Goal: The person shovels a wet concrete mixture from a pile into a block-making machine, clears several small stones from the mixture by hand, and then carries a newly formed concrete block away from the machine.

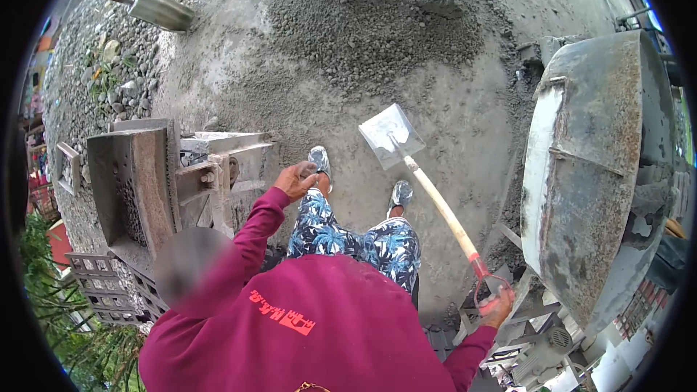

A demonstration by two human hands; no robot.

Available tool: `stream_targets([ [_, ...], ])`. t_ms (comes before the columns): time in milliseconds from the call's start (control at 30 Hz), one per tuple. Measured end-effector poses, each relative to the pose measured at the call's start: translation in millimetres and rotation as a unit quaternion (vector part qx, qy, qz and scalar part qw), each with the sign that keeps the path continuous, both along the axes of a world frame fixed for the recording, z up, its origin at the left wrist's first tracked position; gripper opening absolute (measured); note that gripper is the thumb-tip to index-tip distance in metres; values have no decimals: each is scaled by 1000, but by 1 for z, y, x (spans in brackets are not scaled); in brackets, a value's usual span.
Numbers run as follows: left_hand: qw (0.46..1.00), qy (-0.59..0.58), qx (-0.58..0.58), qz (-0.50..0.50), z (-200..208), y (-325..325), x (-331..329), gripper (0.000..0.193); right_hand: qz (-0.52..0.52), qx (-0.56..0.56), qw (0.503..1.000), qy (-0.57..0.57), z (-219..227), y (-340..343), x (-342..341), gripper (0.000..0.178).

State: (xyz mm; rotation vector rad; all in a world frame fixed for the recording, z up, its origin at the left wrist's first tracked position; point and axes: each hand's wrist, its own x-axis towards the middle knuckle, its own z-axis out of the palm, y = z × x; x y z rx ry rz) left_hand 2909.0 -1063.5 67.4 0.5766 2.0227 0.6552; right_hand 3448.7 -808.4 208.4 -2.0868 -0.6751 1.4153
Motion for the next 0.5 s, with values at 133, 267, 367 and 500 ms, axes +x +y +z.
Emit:
stream_targets([
  [133, 994, 11, -54, -98, -34, 59, 115, 34, -69, -24, 996, 45, -101, -71, 51, 15],
  [267, 982, -89, -155, -61, -67, 139, 204, 49, -125, -68, 986, 86, -127, -51, -61, 14],
  [367, 911, -339, -182, 146, -91, 207, 241, 69, -126, -106, 961, 222, -161, -26, -135, 23],
  [500, 811, -407, -58, 417, -144, 247, 277, 52, -135, -113, 933, 313, -153, -9, -164, 46],
])
